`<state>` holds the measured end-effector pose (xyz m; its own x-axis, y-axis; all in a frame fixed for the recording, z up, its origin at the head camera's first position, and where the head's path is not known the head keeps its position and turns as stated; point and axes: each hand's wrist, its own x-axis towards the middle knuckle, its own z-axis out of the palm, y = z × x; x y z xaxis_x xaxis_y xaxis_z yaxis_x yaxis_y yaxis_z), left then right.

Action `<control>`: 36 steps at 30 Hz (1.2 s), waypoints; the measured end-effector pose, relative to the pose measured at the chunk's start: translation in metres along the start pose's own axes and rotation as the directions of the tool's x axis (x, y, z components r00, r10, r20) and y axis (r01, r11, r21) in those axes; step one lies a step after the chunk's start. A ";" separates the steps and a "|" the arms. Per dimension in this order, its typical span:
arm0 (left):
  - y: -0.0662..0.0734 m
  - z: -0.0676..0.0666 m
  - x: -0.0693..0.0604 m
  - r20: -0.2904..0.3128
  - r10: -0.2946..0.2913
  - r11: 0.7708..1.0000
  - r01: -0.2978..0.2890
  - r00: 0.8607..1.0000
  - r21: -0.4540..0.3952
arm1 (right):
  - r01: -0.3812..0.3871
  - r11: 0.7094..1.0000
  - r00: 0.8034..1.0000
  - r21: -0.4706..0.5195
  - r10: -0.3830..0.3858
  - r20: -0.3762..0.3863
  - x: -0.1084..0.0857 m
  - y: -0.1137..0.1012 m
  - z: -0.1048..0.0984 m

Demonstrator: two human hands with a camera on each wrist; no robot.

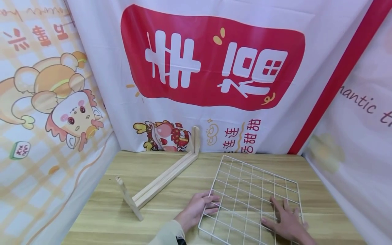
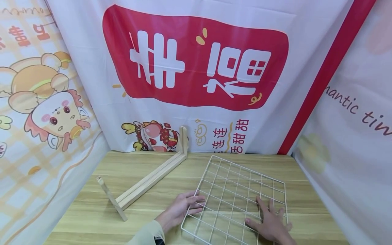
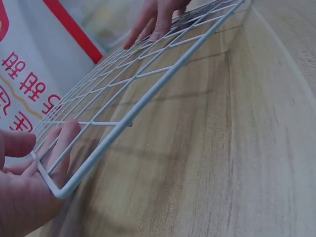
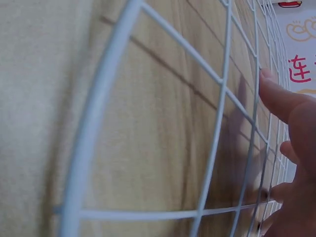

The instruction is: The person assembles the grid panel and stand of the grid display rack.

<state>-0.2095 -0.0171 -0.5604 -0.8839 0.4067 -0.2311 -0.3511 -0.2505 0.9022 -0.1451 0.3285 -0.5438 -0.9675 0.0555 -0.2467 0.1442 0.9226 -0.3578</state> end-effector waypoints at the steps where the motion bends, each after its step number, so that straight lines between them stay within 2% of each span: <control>1: 0.001 -0.001 -0.001 0.001 -0.004 1.000 0.004 1.000 -0.004 | 0.003 1.000 1.000 -0.002 -0.003 -0.003 0.000 0.000 0.000; 6: 0.004 -0.005 -0.006 0.035 -0.051 0.998 0.053 0.998 -0.039 | 0.019 1.000 1.000 0.000 -0.019 -0.023 0.001 -0.006 0.001; 9: 0.004 -0.005 -0.007 0.069 -0.049 0.993 0.056 0.996 -0.108 | 0.043 0.999 0.998 0.006 -0.043 -0.054 0.000 -0.014 0.001; 12: 0.002 -0.005 -0.006 0.098 -0.022 0.983 0.040 0.995 -0.178 | 0.082 0.996 0.990 -0.030 -0.085 -0.115 0.001 -0.026 0.001; 18: 0.001 -0.003 -0.009 0.169 0.033 0.978 0.003 0.985 -0.209 | 0.165 0.980 0.945 -0.109 -0.189 -0.268 0.008 -0.053 -0.003; 21: 0.000 -0.002 -0.012 0.206 0.065 0.976 -0.019 0.976 -0.218 | 0.181 0.972 0.921 -0.152 -0.222 -0.320 0.015 -0.062 -0.009; 28: 0.006 -0.004 -0.019 0.251 0.128 0.968 -0.066 0.960 -0.241 | 0.196 0.949 0.876 -0.246 -0.282 -0.392 0.026 -0.075 -0.022; 36: 0.010 -0.002 -0.021 0.253 0.179 0.965 -0.120 0.951 -0.234 | 0.221 0.935 0.829 -0.278 -0.331 -0.451 0.027 -0.082 -0.027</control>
<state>-0.1947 -0.0301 -0.5471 -0.8251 0.5640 0.0340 -0.3052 -0.4956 0.8132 -0.1884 0.2647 -0.4971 -0.9435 -0.0869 0.3196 -0.1372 0.9808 -0.1383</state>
